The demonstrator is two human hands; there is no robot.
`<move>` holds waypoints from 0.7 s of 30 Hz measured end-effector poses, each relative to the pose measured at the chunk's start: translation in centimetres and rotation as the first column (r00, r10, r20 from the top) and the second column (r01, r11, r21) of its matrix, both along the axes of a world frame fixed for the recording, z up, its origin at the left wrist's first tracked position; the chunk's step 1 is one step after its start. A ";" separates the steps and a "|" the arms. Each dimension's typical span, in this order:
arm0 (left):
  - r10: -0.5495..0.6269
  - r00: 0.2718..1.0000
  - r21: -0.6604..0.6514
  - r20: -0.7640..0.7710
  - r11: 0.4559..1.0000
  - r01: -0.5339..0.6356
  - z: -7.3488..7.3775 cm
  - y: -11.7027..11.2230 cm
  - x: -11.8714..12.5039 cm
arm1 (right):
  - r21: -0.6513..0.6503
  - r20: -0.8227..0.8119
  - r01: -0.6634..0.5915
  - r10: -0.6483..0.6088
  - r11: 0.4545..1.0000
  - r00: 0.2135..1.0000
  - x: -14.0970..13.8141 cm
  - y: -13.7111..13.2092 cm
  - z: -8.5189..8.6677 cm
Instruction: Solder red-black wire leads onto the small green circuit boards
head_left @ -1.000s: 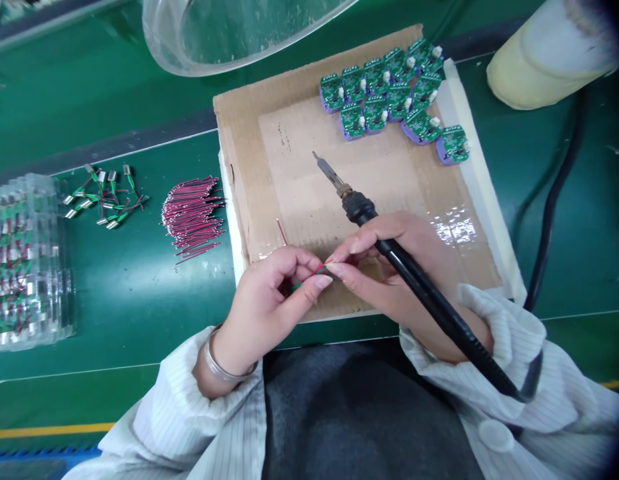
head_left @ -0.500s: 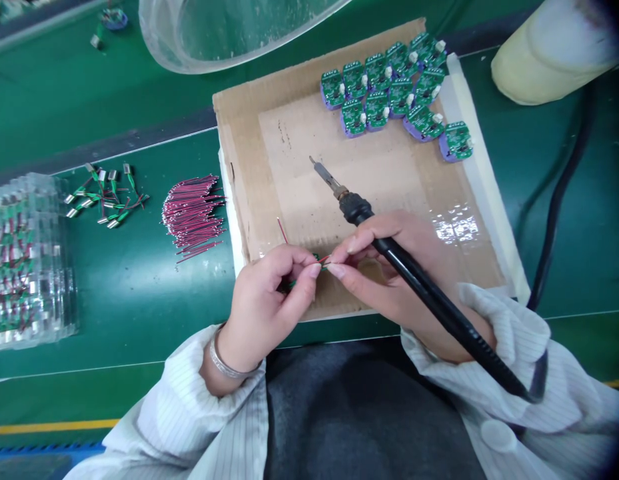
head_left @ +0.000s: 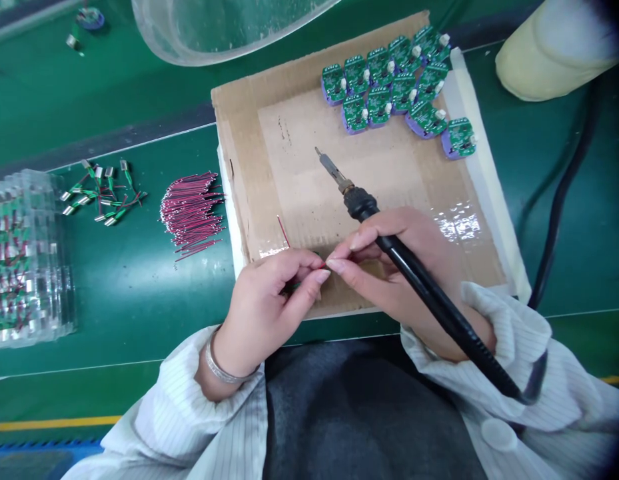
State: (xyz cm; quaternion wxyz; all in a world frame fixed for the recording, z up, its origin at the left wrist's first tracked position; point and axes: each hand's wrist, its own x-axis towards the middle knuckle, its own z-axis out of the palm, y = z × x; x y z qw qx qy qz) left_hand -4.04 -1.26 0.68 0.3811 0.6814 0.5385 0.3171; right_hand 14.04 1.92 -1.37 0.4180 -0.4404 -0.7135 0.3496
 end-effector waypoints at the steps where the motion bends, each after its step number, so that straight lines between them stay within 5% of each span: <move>1: 0.001 1.000 -0.008 -0.003 1.000 -0.001 0.1 0.0 -0.1 | 0.010 0.017 -0.004 0.004 1.000 1.000 0.1 0.1 0.0; 8: 0.052 0.997 -0.151 -0.062 0.987 -0.061 0.1 -0.2 -1.8 | 0.067 0.367 -0.179 0.142 0.982 0.919 0.6 0.2 -0.9; 12: 0.023 0.989 -0.137 -0.145 0.990 -0.043 0.0 -0.1 -1.9 | 0.091 0.405 -0.285 0.226 0.954 0.886 0.4 0.2 -1.5; 21: -0.033 0.887 -0.041 -0.461 0.999 0.015 -0.5 -0.2 -0.8 | 0.190 0.344 -0.043 -0.025 0.981 0.939 1.4 0.3 1.6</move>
